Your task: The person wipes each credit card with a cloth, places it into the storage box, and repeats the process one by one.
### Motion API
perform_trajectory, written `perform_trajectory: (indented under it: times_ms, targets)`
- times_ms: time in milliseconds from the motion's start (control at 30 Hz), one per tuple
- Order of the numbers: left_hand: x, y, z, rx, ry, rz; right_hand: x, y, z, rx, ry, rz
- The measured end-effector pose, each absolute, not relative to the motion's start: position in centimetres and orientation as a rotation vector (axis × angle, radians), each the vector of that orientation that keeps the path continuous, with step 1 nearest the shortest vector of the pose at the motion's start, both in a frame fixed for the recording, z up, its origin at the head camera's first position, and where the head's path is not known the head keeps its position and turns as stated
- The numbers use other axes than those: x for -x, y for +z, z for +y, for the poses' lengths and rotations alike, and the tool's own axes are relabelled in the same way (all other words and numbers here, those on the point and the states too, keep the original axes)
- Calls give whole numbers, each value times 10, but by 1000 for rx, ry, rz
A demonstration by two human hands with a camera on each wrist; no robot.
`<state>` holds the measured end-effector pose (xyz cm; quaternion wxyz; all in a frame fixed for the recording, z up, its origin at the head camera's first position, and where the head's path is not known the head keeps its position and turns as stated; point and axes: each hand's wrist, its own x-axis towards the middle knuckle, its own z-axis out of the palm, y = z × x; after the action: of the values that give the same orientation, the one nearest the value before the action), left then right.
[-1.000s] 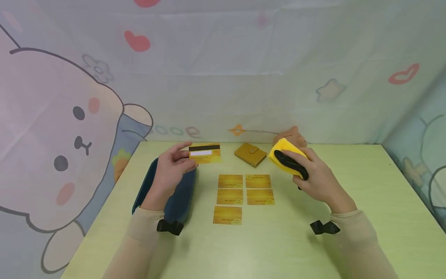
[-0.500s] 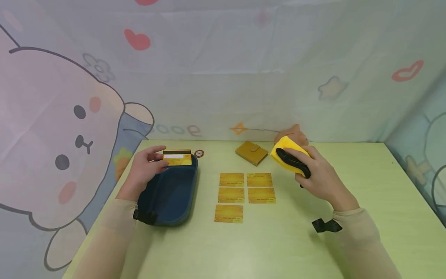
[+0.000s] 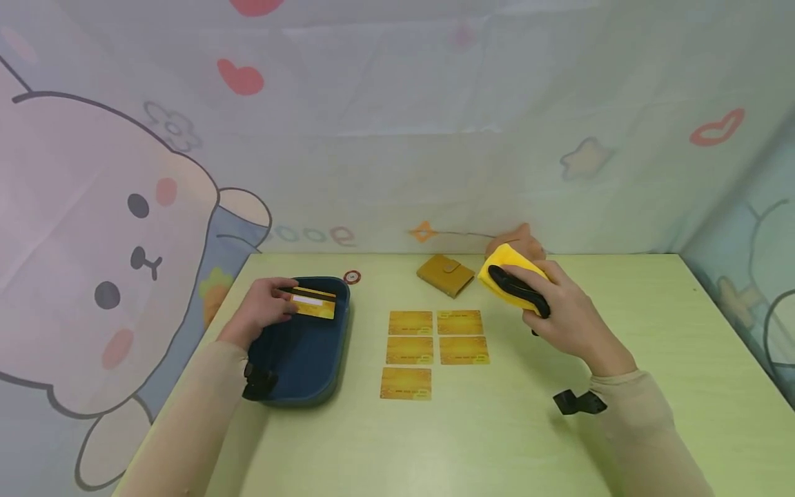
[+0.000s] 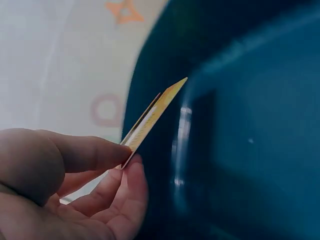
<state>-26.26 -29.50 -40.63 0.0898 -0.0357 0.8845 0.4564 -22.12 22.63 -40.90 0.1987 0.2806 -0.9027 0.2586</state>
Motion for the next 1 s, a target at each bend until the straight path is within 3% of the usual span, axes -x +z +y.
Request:
perform_trajectory:
  times_ms: [1000]
  targets:
    - [284, -422, -287, 224, 1054, 2669, 221, -409, 225, -799, 707, -2518]
